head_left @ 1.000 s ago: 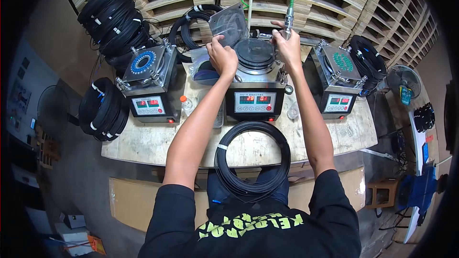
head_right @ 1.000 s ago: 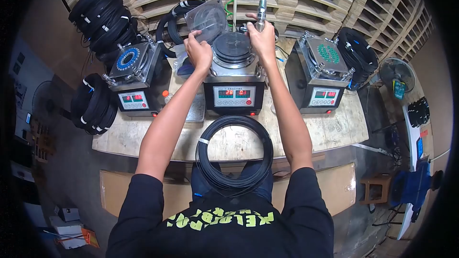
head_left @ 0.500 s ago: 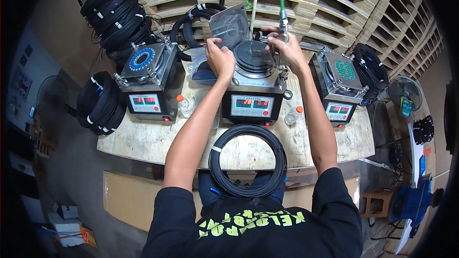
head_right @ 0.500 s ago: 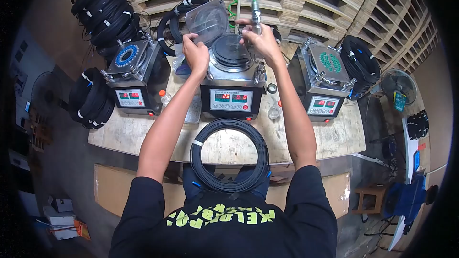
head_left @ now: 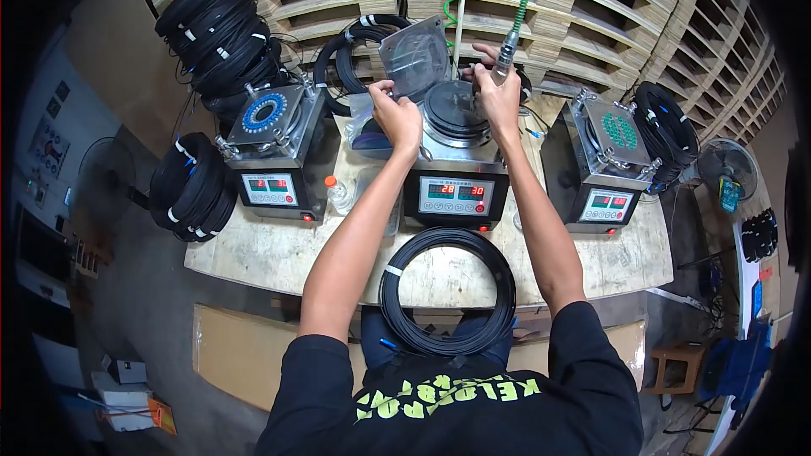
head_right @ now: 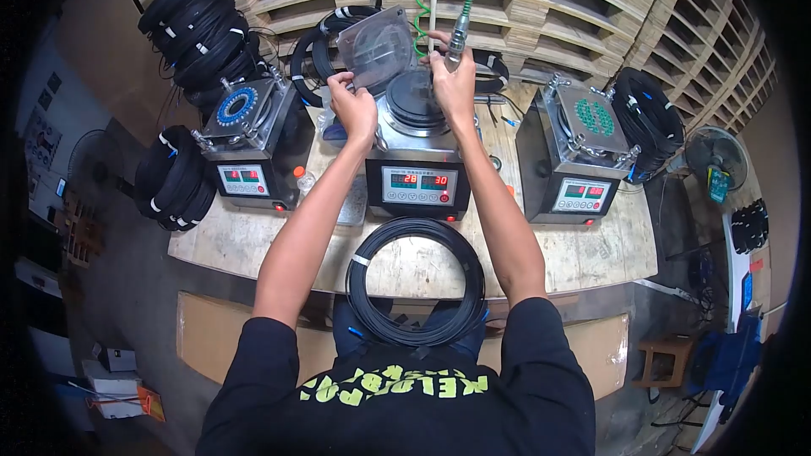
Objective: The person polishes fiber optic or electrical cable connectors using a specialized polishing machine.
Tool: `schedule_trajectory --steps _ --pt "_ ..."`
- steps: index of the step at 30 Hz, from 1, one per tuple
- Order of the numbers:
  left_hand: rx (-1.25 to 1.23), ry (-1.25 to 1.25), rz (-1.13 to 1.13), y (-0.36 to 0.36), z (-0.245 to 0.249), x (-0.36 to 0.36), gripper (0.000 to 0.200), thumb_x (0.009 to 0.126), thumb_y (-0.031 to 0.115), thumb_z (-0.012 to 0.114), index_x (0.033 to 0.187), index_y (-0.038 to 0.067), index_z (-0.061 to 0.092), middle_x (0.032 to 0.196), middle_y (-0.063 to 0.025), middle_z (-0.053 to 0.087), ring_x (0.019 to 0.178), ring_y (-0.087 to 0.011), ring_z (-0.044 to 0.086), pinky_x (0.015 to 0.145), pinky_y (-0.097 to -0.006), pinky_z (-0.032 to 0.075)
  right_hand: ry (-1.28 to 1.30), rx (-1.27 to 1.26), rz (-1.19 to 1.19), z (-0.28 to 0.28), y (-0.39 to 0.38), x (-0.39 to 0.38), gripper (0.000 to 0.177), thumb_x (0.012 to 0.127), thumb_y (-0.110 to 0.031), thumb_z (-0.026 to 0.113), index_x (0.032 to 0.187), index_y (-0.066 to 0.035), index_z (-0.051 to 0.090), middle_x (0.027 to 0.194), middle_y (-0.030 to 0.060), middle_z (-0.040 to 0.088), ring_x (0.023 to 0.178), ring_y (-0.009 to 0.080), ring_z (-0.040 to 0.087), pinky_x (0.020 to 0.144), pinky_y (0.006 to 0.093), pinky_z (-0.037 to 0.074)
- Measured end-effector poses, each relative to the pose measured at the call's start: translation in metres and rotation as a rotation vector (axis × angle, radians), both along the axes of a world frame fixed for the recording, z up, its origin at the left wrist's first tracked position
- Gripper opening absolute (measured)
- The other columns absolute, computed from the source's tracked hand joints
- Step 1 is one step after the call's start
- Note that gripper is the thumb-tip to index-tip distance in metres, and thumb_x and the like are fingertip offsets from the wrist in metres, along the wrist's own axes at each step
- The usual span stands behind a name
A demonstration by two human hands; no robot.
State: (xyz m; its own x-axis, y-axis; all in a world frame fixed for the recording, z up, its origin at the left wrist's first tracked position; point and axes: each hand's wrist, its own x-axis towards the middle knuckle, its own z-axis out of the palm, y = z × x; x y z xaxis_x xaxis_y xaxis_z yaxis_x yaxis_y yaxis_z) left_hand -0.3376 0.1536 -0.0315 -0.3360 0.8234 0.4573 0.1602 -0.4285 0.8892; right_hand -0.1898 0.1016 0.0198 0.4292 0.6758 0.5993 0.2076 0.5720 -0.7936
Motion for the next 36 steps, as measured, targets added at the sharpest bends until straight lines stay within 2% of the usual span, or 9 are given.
schedule_trajectory --steps 4,6,14,16,19,23,30,33,36 --pt "-0.014 -0.076 0.016 -0.004 0.002 0.003 0.035 0.079 -0.011 0.050 0.110 0.002 0.048 0.098 -0.0231 0.062 0.093 -0.0436 0.063 0.089 -0.0499 0.044 0.104 -0.138 0.290 0.008 -0.016 -0.018 0.040 0.095 -0.002 0.056 0.135 -0.002 0.059 0.089 0.0017 0.062 0.081 0.0145 0.069 0.071 0.0256 0.053" --pt "-0.024 -0.067 0.027 -0.004 0.002 0.001 0.035 0.079 -0.011 0.050 0.112 0.003 0.047 0.096 -0.0228 0.062 0.093 -0.0434 0.063 0.089 -0.0502 0.044 0.046 -0.099 0.304 0.007 -0.013 -0.030 0.041 0.095 -0.003 0.057 0.136 -0.003 0.058 0.087 0.0011 0.062 0.080 0.0135 0.068 0.070 0.0254 0.053" --pt "-0.033 0.030 -0.045 -0.003 0.004 -0.005 0.034 0.074 -0.013 0.048 0.102 0.002 0.060 0.101 -0.0221 0.067 0.101 -0.0423 0.062 0.093 -0.0463 0.044 0.157 0.304 -0.039 0.035 0.007 -0.050 0.034 0.098 -0.002 0.052 0.130 -0.004 0.062 0.081 0.0040 0.068 0.069 0.0095 0.064 0.061 0.0237 0.049" --pt "-0.041 0.046 -0.061 -0.004 0.005 -0.004 0.036 0.072 -0.013 0.049 0.101 0.002 0.065 0.105 -0.0215 0.069 0.105 -0.0416 0.062 0.097 -0.0449 0.042 0.154 0.251 -0.011 0.032 0.003 -0.047 0.035 0.097 -0.003 0.053 0.131 -0.004 0.062 0.080 0.0038 0.067 0.068 0.0094 0.064 0.061 0.0242 0.048" --pt "-0.004 0.052 -0.017 -0.002 0.002 -0.002 0.046 0.075 -0.010 0.051 0.114 0.006 0.069 0.114 -0.0216 0.069 0.109 -0.0407 0.061 0.102 -0.0438 0.040 0.071 0.002 0.027 0.015 0.003 -0.035 0.034 0.096 -0.004 0.055 0.129 -0.005 0.064 0.078 0.0024 0.064 0.067 0.0091 0.063 0.061 0.0244 0.048" --pt "-0.023 0.042 -0.033 -0.001 -0.001 -0.002 0.050 0.076 -0.008 0.052 0.120 0.007 0.070 0.116 -0.0219 0.069 0.110 -0.0411 0.060 0.103 -0.0434 0.039 0.052 -0.016 -0.069 0.004 0.014 -0.020 0.033 0.095 -0.004 0.057 0.126 -0.007 0.067 0.076 0.0001 0.059 0.066 0.0087 0.062 0.061 0.0246 0.049" --pt "-0.143 0.051 -0.066 -0.007 0.007 -0.004 0.043 0.077 -0.007 0.053 0.115 0.006 0.069 0.112 -0.0240 0.068 0.109 -0.0412 0.060 0.103 -0.0431 0.039 0.195 0.298 -0.105 0.032 0.014 -0.022 0.034 0.098 -0.006 0.058 0.132 -0.005 0.062 0.079 -0.0003 0.060 0.072 0.0076 0.061 0.065 0.0242 0.049" --pt "-0.024 0.086 -0.108 -0.003 0.004 -0.006 0.038 0.075 -0.008 0.056 0.109 0.005 0.066 0.114 -0.0217 0.064 0.113 -0.0396 0.057 0.102 -0.0417 0.040 0.097 0.165 -0.134 0.021 0.007 -0.014 0.035 0.097 -0.005 0.058 0.132 -0.005 0.063 0.079 0.0005 0.061 0.072 0.0079 0.062 0.065 0.0242 0.049" --pt "0.121 0.192 0.027 -0.010 0.009 -0.006 0.037 0.073 -0.009 0.059 0.107 0.005 0.064 0.116 -0.0172 0.057 0.114 -0.0366 0.055 0.100 -0.0417 0.041 0.079 0.002 -0.098 0.007 -0.001 0.002 0.035 0.096 -0.004 0.058 0.131 -0.005 0.063 0.082 0.0017 0.062 0.075 0.0106 0.066 0.068 0.0253 0.051"
